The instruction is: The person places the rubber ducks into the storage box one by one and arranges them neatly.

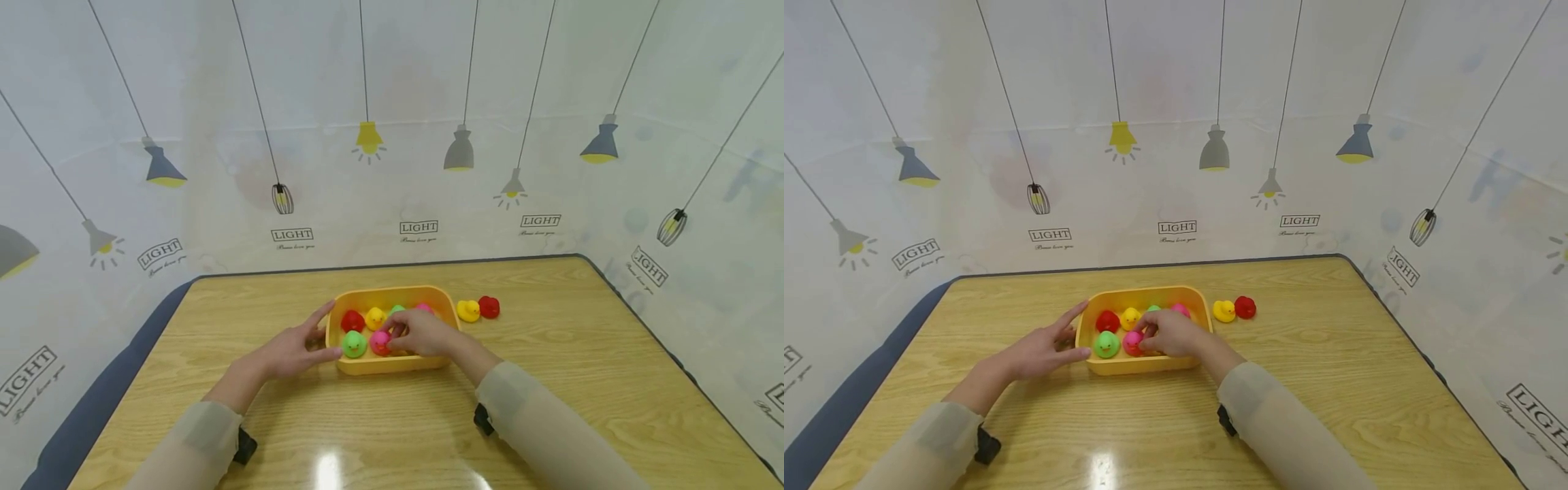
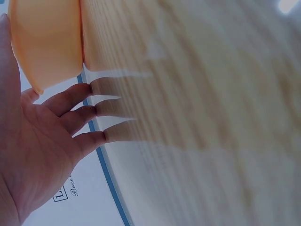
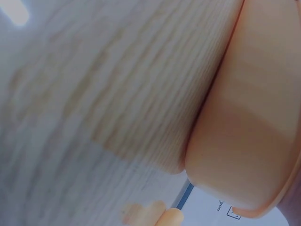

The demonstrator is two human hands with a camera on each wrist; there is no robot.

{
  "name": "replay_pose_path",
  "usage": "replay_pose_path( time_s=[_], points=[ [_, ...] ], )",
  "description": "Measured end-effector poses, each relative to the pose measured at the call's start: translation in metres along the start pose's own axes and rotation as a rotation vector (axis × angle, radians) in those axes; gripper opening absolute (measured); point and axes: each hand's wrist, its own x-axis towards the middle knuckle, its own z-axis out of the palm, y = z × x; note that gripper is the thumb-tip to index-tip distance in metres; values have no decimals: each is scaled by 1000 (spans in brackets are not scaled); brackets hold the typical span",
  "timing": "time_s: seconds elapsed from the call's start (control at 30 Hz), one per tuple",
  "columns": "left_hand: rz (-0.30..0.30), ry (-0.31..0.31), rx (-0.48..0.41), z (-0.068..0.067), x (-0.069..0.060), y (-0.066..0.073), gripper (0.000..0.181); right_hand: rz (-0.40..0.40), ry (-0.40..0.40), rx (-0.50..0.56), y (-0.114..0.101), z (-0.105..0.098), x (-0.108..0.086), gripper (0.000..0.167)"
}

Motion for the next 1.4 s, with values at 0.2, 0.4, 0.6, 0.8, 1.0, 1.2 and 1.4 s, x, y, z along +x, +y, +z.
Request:
replay_pose_path(
  time_s=[0.2,0.4,0.6,0.8,1.0,1.2,1.4],
  points=[
    [0,5,0,0,0,-1,104,-2,-9,-7,-1,0,0,23],
    [0,8,-1,1,0,-2,103,-4,-12,-11,-2,-1,0,23],
    [-3,4,-7,1,0,-2,103,1,-11,-10,-3,-1,-1,23],
    [-5,7,-9,0,1,-2,103,-4,-16,8,-3,0,0,24],
    [-5,10,-4,1,1,-2,102,-1,-24,9,-2,-1,0,25],
    [-4,8,-8,1,0,-2,102,-3,-29,9,0,-2,1,25],
    [-1,5,-12,0,1,-1,103,-17,-18,10,0,-2,-1,24]
  ],
)
